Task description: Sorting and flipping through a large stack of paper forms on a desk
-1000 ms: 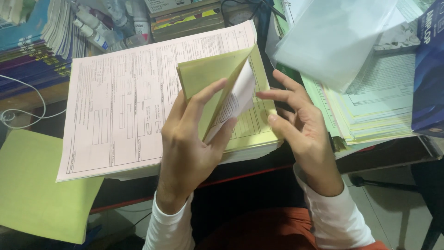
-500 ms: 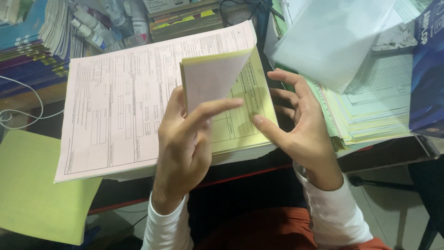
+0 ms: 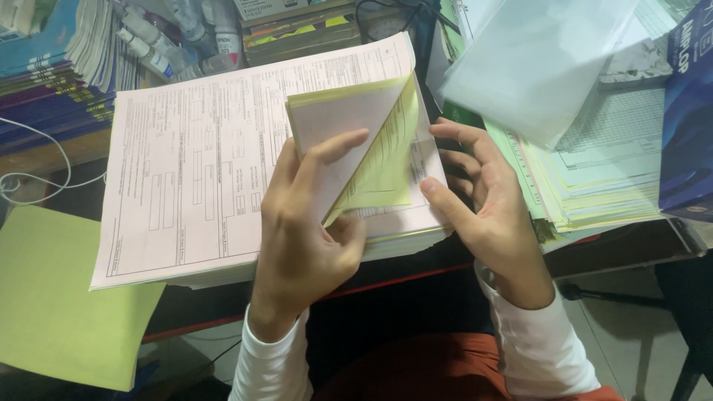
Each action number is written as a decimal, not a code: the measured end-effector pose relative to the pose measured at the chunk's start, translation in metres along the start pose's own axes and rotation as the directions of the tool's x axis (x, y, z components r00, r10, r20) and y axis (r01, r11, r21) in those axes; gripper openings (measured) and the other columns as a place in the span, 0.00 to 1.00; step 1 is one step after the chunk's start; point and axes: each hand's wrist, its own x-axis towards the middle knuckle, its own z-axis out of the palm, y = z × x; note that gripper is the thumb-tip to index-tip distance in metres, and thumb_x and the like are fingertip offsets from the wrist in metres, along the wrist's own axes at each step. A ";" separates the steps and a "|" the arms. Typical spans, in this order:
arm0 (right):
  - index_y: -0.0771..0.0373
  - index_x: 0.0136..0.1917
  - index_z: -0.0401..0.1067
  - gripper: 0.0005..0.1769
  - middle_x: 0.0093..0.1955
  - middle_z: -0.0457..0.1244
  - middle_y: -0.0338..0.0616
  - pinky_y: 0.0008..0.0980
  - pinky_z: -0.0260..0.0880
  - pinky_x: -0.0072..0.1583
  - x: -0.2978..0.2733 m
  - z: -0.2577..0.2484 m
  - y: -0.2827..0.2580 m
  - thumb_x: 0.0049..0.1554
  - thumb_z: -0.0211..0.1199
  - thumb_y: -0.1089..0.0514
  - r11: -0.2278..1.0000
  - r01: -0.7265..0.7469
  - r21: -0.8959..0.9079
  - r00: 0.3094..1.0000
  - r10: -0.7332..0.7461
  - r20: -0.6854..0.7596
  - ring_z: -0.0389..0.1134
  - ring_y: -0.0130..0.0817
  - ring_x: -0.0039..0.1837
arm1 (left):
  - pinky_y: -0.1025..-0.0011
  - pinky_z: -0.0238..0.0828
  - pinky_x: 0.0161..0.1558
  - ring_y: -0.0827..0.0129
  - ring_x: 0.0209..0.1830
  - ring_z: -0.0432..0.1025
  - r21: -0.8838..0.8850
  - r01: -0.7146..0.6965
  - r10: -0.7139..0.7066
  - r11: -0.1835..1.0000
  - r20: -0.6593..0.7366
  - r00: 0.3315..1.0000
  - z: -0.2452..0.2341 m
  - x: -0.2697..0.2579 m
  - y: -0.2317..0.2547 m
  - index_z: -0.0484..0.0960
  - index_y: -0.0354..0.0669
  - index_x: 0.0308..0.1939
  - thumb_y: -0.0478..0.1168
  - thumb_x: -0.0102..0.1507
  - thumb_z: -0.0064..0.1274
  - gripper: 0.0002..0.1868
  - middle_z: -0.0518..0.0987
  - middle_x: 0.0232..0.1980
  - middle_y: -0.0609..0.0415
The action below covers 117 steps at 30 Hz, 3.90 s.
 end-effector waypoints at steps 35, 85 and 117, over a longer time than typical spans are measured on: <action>0.64 0.51 0.65 0.14 0.71 0.45 0.56 0.32 0.62 0.62 -0.001 -0.002 0.008 0.50 0.55 0.60 0.986 0.166 0.013 0.986 -0.166 0.028 0.53 0.38 0.70 | 0.66 0.73 0.50 0.57 0.51 0.69 0.030 -0.043 0.041 0.999 0.043 0.998 0.003 -0.001 -0.005 0.65 0.42 0.55 0.47 0.47 0.66 0.37 0.69 0.50 0.44; 0.74 0.59 0.58 0.24 0.70 0.46 0.66 0.43 0.40 0.74 -0.030 0.003 -0.003 0.57 0.36 0.55 0.942 0.330 -0.064 0.943 -0.327 0.058 0.39 0.48 0.77 | 0.72 0.74 0.33 0.69 0.32 0.72 0.419 -0.382 0.474 0.824 -0.140 0.869 0.021 -0.019 -0.003 0.54 0.34 0.64 0.28 0.71 0.49 0.23 0.81 0.47 0.46; 0.64 0.68 0.51 0.22 0.66 0.51 0.49 0.40 0.59 0.72 -0.082 -0.022 0.022 0.60 0.44 0.68 0.953 0.302 -0.011 0.941 -0.300 -0.157 0.53 0.45 0.71 | 0.64 0.60 0.62 0.52 0.59 0.63 0.013 0.174 -0.161 0.985 -0.318 0.934 -0.023 -0.108 0.023 0.62 0.30 0.56 0.32 0.53 0.49 0.28 0.68 0.56 0.41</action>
